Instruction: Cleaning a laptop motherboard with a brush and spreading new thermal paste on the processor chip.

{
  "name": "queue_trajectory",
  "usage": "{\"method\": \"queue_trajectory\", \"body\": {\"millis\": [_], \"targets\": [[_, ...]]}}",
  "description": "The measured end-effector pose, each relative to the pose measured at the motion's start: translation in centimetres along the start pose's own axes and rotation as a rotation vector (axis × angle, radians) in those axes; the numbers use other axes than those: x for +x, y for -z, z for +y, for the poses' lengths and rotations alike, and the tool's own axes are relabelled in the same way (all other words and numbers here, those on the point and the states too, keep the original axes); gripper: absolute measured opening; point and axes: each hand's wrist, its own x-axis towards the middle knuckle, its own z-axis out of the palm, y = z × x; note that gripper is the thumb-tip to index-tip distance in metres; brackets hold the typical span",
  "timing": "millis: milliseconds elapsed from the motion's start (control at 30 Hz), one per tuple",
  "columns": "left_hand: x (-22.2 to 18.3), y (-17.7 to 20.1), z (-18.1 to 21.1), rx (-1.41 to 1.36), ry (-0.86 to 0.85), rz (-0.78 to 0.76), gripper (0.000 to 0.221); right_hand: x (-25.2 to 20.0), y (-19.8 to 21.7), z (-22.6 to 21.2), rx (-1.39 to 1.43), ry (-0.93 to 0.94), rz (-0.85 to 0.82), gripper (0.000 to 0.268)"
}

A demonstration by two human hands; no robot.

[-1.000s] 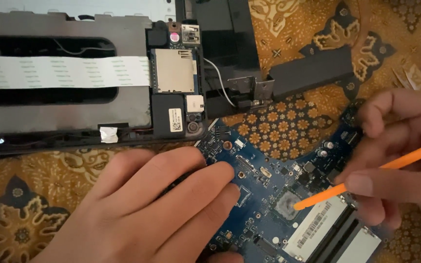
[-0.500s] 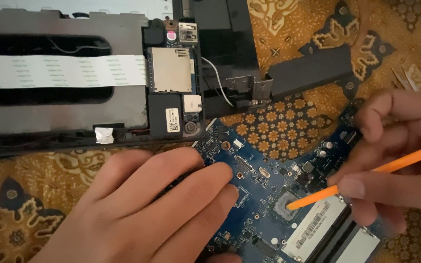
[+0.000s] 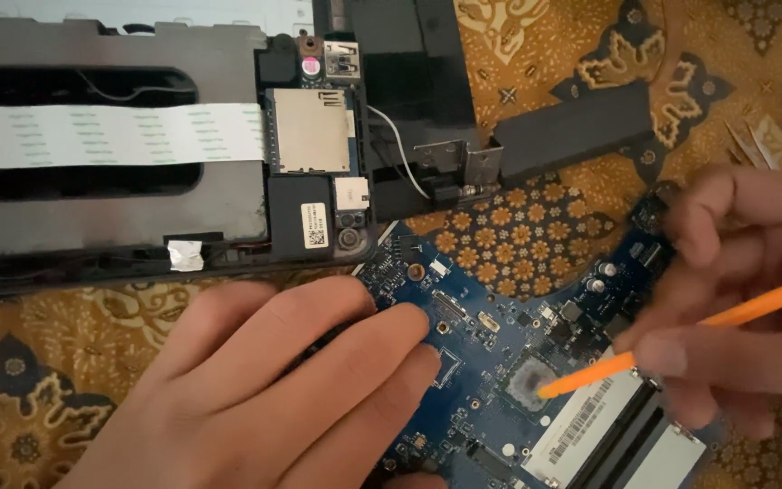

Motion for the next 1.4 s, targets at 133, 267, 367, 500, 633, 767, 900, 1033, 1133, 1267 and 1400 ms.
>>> {"method": "queue_trajectory", "body": {"millis": [133, 267, 367, 500, 633, 767, 900, 1033, 1133, 1267, 1400], "targets": [[0.4, 0.5, -0.1, 0.016, -0.013, 0.005, 0.059, -0.9, -0.5, 0.6, 0.001, 0.151, 0.018, 0.059], [0.1, 0.2, -0.2, 0.025, -0.017, -0.002, 0.061, -0.5, 0.4, 0.9, -0.116, 0.026, 0.064, 0.057], [0.1, 0.3, -0.1, 0.033, -0.016, -0.003, 0.061, -0.1, 1.4, 2.3, -0.137, 0.175, 0.006, 0.055], [0.3, 0.3, -0.1, 0.038, -0.017, 0.004, 0.058, -0.4, 1.8, 3.3, -0.156, 0.287, 0.038, 0.054], [0.3, -0.3, -0.2, 0.102, -0.038, -0.01, 0.058, -0.2, 2.7, 6.1, -0.127, 0.388, 0.029, 0.05], [0.8, -0.3, -0.3, 0.108, -0.048, -0.025, 0.055, 1.7, 3.1, 4.3, -0.062, 0.655, -0.194, 0.017], [1.4, -0.5, 0.5, 0.093, 0.062, -0.067, 0.058, 4.8, 5.2, 5.2, 0.139, 0.635, -0.743, 0.019], [1.5, -0.7, 0.7, 0.061, 0.11, -0.063, 0.056, 5.6, 5.5, 6.9, 0.546, -0.162, -0.951, 0.029], [1.5, -0.7, 0.5, 0.059, 0.083, -0.059, 0.055, 5.2, 5.1, 7.8, 0.844, -0.797, -1.034, 0.042], [1.5, -0.6, 0.1, 0.06, 0.06, -0.048, 0.053, 2.5, 3.1, 8.8, 0.206, 0.653, -0.452, 0.027], [1.1, -0.5, -0.2, 0.067, 0.027, -0.036, 0.051, 4.4, 5.2, 10.5, 0.199, 0.529, -0.461, 0.036]]}}
